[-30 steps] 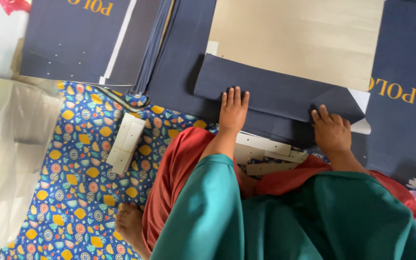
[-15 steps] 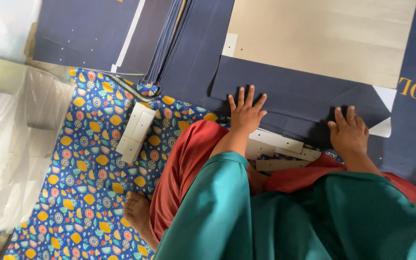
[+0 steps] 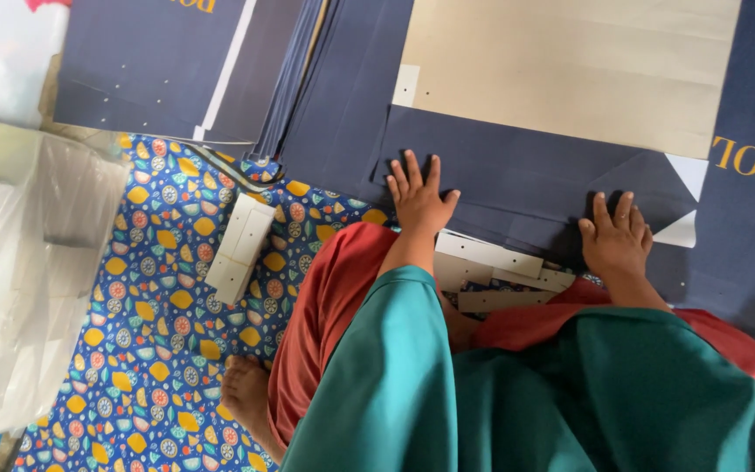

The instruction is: The person applies adhesive using a small brush to cardboard reinforcements and attaches them to large paper sheets, then folds the sheets to form shopping bags.

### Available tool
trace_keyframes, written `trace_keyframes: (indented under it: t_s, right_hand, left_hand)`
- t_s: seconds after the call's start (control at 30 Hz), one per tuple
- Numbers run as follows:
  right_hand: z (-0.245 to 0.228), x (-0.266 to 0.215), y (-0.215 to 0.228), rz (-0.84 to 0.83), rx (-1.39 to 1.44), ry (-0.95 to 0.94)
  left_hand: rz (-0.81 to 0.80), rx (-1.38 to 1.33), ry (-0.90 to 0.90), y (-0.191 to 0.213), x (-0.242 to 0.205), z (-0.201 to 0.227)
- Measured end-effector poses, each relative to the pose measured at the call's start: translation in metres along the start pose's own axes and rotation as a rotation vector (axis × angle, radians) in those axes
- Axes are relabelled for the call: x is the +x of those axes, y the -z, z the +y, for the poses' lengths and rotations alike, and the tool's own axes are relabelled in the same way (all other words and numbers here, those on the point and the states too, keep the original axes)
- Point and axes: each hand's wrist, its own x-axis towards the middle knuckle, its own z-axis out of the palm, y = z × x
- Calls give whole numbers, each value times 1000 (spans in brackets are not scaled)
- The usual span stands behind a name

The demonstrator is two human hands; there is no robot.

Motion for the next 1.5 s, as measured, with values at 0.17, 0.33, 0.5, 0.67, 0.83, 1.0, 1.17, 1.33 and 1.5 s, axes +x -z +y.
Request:
trace_keyframes:
  t_s: [0.17,0.33,0.5,0.67,0.83,1.0,1.17,1.33,1.5]
  right_hand:
    - [-1,3,1,9,-48,-56]
    - [-5,4,-6,-43,-128,-134]
    - [-5,14,-23,-9,-96,-140]
    - [-45,5,-43,242,-105,123]
    - [-102,10,-56,83,-91,30]
    - [-137,10,-51,-21,-138,57]
    - [-138,13,-40,-79,-118,-15]
    - [-104,16,-36,-79,-82,-81]
    - [-21,12,-4,67,-114,-207]
  left_hand:
    - [-14,3,-2,6,-9,5]
    - [-32,-6,29,13,-14,13]
    - [36,53,57,6,-10,17]
    - [284,12,-225,-39,3,15]
    - [31,-29,-184,-19,-4,21]
    - [83,-37,-172,-13,-8,34]
    - [108,35,-191,-5,-10,37]
    - [43,57,-185,-4,-8,37]
    - [24,72,-169,-3,-7,36]
